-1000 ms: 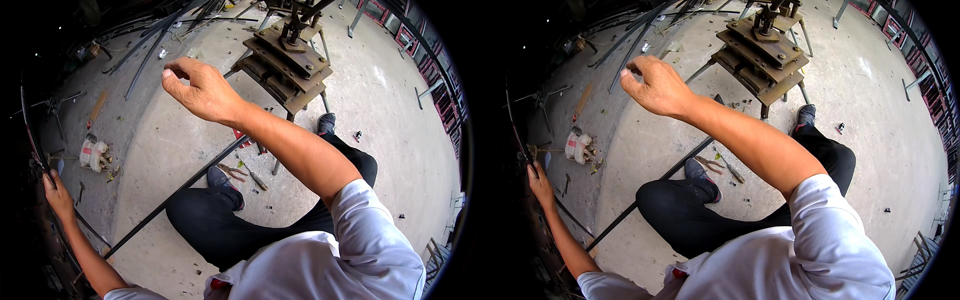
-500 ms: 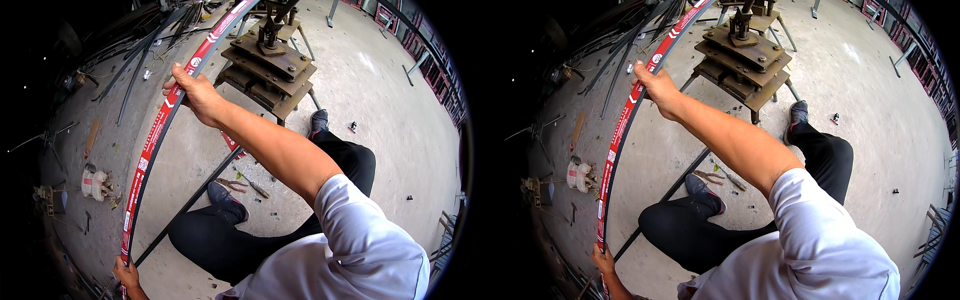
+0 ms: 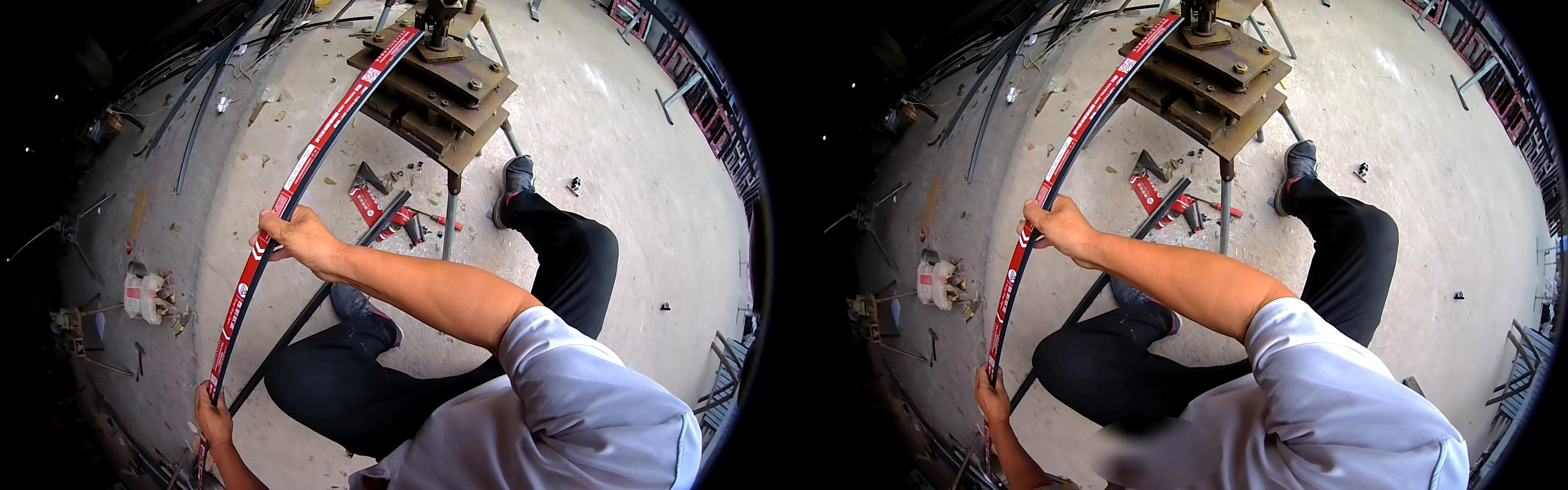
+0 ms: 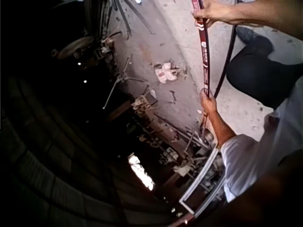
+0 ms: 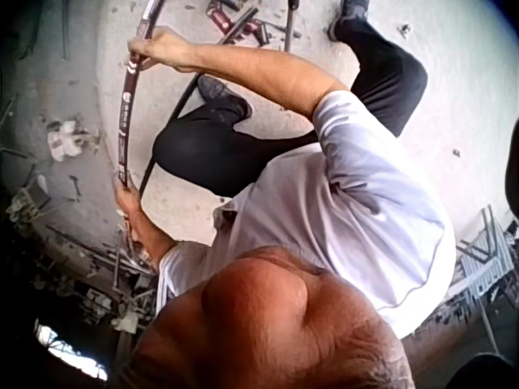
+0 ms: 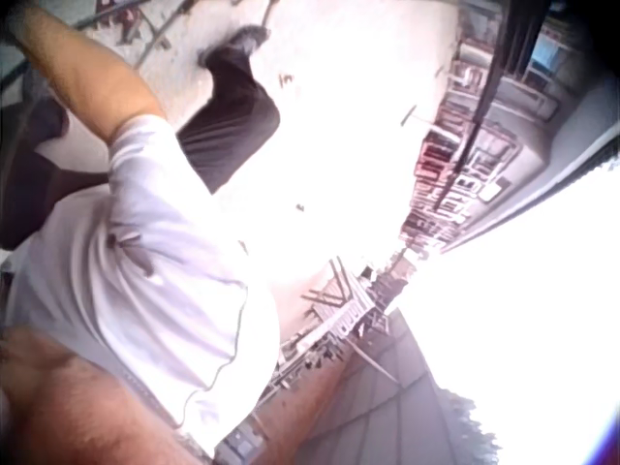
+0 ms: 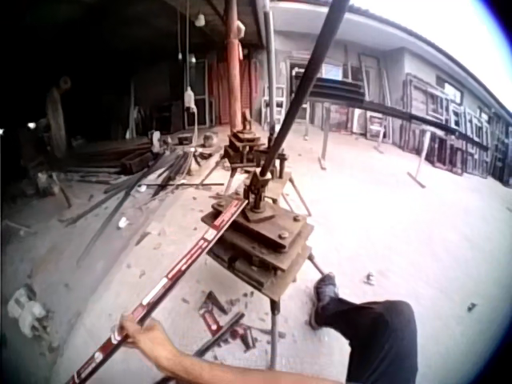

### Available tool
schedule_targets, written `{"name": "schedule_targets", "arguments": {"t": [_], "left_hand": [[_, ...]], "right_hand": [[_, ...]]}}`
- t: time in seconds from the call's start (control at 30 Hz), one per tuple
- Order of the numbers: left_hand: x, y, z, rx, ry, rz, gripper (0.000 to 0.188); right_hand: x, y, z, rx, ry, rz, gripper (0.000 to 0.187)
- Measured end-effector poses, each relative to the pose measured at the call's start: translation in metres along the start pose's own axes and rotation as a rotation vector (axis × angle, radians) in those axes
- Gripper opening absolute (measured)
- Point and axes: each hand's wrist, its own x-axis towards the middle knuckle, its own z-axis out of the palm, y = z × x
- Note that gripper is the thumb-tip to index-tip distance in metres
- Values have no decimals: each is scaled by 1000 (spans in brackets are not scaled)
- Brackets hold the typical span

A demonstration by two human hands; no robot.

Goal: The person measures and cuts a long metal profile using a miter saw, then moves to a bending machine to bend the profile into a curved shape. The person uses a tape measure to verify dimensions and handles the profile with both hands during cutting and bending.

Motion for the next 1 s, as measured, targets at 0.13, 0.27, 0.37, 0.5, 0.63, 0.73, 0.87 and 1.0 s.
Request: {"name": "schedule_targets", "arguments": {"t": [0.13,0.27,0.37,0.5,0.63,0.73,0.87,1.0], "left_hand": [[21,-3,13,53,-98,27,14],[15,-47,27,110,-132,8,12],[11,-63,43,129,-166,-4,10],[14,-46,71,69,-190,18,20],[22,-19,83,-50,-334,-28,23],[23,-1,82,-23,-359,-82,22],[18,-2,84,-46,-352,-73,20],[15,-9,91,-117,-365,-101,19]], "right_hand": [[-1,21,-8,-77,30,56,36],[23,-4,-54,-69,199,-94,43],[29,-8,-88,-42,357,-103,42],[28,14,-122,-59,449,8,44],[31,33,-135,-77,453,60,46],[32,41,-142,-63,427,114,45],[34,46,-145,-58,428,103,45],[36,47,-156,-75,435,121,46]]}}
